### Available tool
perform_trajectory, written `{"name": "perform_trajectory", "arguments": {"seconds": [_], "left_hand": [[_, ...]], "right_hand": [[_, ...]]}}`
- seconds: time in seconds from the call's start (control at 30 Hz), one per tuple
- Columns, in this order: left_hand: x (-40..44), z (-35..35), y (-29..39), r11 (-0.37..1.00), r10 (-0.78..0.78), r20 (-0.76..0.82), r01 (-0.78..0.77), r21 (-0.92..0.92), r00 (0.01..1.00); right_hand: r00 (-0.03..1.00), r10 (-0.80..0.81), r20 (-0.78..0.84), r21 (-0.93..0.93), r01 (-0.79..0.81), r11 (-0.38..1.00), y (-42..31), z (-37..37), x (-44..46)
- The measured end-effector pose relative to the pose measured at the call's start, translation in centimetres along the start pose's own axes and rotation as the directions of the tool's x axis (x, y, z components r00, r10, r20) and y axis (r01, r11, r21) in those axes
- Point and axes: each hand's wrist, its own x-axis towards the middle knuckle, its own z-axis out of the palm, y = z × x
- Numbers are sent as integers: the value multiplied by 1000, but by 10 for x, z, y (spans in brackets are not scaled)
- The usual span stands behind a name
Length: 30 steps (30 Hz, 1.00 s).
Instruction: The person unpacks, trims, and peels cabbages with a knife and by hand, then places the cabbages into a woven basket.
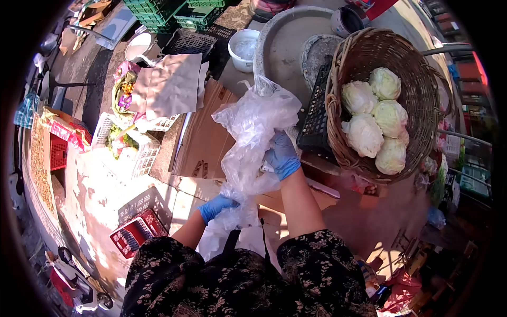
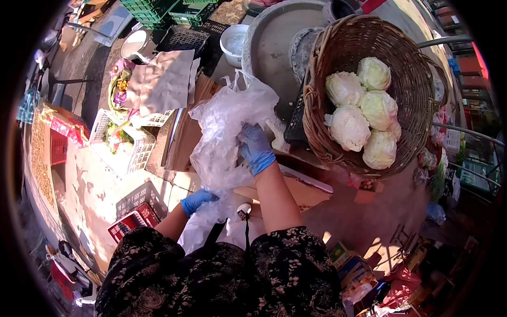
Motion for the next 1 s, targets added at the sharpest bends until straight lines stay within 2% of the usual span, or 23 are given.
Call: {"name": "perform_trajectory", "arguments": {"seconds": [0.1,0.13,0.17,0.2,0.23,0.27,0.3,0.37,0.4,0.5,0.6,0.7,0.73,0.77,0.8,0.83,0.87,0.9,0.93,0.97,1.0], "left_hand": [[-34,21,-8,981,192,-174,-189,33,966],[-42,25,-15,969,168,-238,-204,-137,957],[-52,23,-21,965,227,-283,-254,-65,932],[-64,20,-26,915,362,-236,-392,-96,902],[-74,22,-33,847,487,-189,-513,-136,853],[-91,37,-36,767,533,-186,-564,-306,825],[-111,55,-29,764,546,-126,-554,-331,828],[-161,102,-16,766,552,-18,-515,-384,834],[-199,144,2,786,575,31,-541,-298,818],[-209,207,-9,611,791,35,-788,-74,610],[-197,230,-19,655,754,-33,-754,-46,657],[-190,204,-16,595,802,10,-798,-93,597],[-189,189,-16,616,777,-48,-774,-148,627],[-188,170,-12,640,733,-100,-732,-232,673],[-199,154,-2,621,735,-169,-751,-224,657],[-205,133,5,532,775,-241,-809,-251,584],[-212,109,9,507,755,-299,-809,-298,584],[-224,89,13,488,717,-251,-725,-486,651],[-217,51,9,438,745,-282,-762,-476,605],[-239,38,13,453,738,-170,-667,-592,653],[-249,23,15,433,752,-153,-656,-618,641]], "right_hand": [[921,-236,-309,-325,131,936,-6,81,-75],[948,-318,-17,-826,166,539,-13,84,-104],[887,-370,276,-961,266,-78,-19,87,-132],[789,-302,534,-784,329,-526,-21,89,-155],[749,-281,600,-735,377,-563,-16,79,-174],[704,-258,661,-681,420,-600,-12,67,-192],[694,-260,671,-684,445,-578,-10,66,-211],[734,-322,598,-790,470,-394,-7,81,-246],[754,-348,557,-828,472,-301,-2,90,-261],[786,-426,447,-886,454,-94,9,117,-287],[763,-477,437,-886,456,-82,22,131,-317],[723,-503,473,-873,461,-157,24,141,-347],[709,-494,503,-862,455,-225,19,145,-354],[695,-477,537,-843,431,-321,12,151,-356],[682,-449,577,-810,405,-425,5,157,-355],[678,-405,613,-758,360,-543,-4,164,-349],[672,-360,647,-690,314,-652,-13,170,-343],[664,-339,666,-646,286,-708,-15,174,-336],[661,-312,683,-598,260,-758,-16,174,-328],[659,-281,698,-547,236,-803,-15,177,-319],[656,-246,714,-491,218,-844,-14,180,-308]]}}
